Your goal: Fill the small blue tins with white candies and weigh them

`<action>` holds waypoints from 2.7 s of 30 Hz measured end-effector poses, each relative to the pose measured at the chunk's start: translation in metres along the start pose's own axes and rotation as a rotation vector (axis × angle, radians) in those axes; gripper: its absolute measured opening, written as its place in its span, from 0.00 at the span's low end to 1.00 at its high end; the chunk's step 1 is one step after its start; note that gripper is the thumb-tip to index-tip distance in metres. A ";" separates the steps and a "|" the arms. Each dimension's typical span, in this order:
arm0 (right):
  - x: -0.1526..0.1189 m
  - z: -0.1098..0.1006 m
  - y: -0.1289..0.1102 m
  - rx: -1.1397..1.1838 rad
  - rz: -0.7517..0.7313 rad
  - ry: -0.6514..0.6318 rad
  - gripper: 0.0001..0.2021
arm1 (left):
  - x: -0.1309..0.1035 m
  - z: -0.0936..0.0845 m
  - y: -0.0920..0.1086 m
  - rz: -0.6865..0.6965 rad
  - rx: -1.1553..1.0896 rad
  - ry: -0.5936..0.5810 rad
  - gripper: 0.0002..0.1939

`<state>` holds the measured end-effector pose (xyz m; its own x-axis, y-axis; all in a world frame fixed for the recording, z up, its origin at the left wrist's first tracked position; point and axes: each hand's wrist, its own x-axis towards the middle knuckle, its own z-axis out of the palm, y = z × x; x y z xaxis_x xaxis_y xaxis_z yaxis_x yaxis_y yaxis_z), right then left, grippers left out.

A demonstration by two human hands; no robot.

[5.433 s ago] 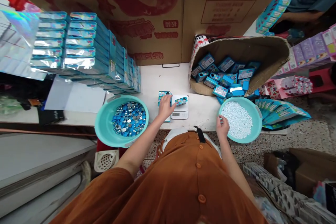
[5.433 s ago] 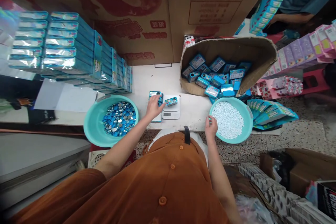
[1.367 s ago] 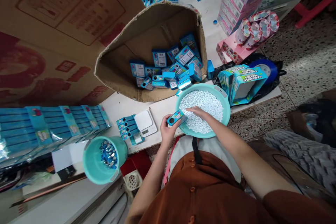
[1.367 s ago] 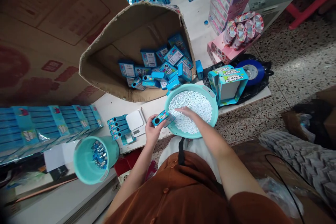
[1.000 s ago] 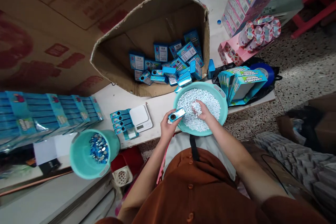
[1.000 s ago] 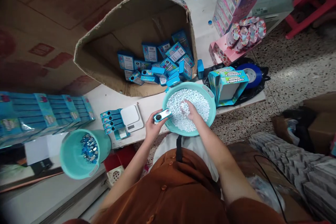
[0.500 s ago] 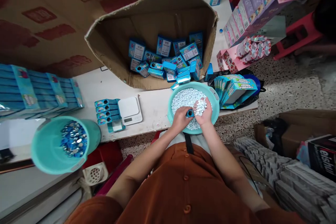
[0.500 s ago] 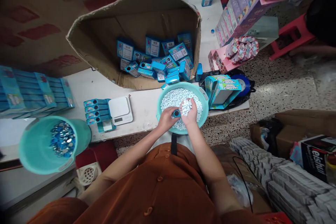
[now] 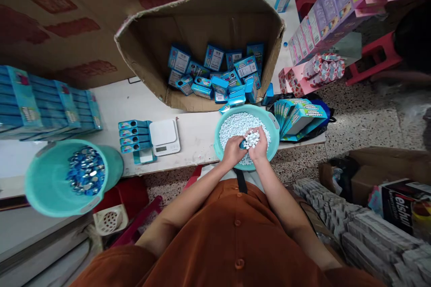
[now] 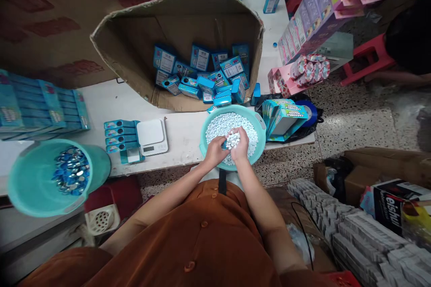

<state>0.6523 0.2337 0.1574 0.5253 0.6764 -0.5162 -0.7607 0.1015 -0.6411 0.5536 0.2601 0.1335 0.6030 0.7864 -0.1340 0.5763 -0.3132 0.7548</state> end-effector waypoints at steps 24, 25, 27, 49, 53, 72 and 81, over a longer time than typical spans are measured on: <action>0.008 -0.002 -0.002 -0.129 -0.149 0.007 0.19 | 0.007 0.007 0.001 0.064 -0.048 0.054 0.22; 0.008 -0.002 -0.003 -0.149 -0.160 0.011 0.19 | 0.007 0.007 0.001 0.064 -0.044 0.053 0.22; 0.008 -0.002 -0.003 -0.191 -0.184 0.036 0.19 | 0.007 0.008 0.001 0.065 -0.035 0.055 0.22; -0.005 -0.001 -0.010 -0.289 -0.217 0.007 0.20 | 0.005 0.014 0.010 -0.005 -0.172 0.059 0.19; -0.007 -0.001 -0.010 -0.292 -0.246 -0.001 0.23 | 0.004 0.014 0.009 -0.015 -0.174 0.079 0.19; -0.017 0.008 -0.011 -0.178 -0.189 -0.046 0.21 | 0.002 0.011 0.013 0.068 -0.191 0.080 0.15; 0.019 -0.042 -0.035 -0.146 -0.195 0.147 0.19 | -0.012 0.001 -0.002 -0.023 -0.363 0.112 0.17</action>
<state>0.7044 0.2120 0.1459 0.7143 0.5403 -0.4447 -0.5824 0.1065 -0.8059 0.5464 0.2509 0.1332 0.5169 0.8505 -0.0977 0.3438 -0.1017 0.9335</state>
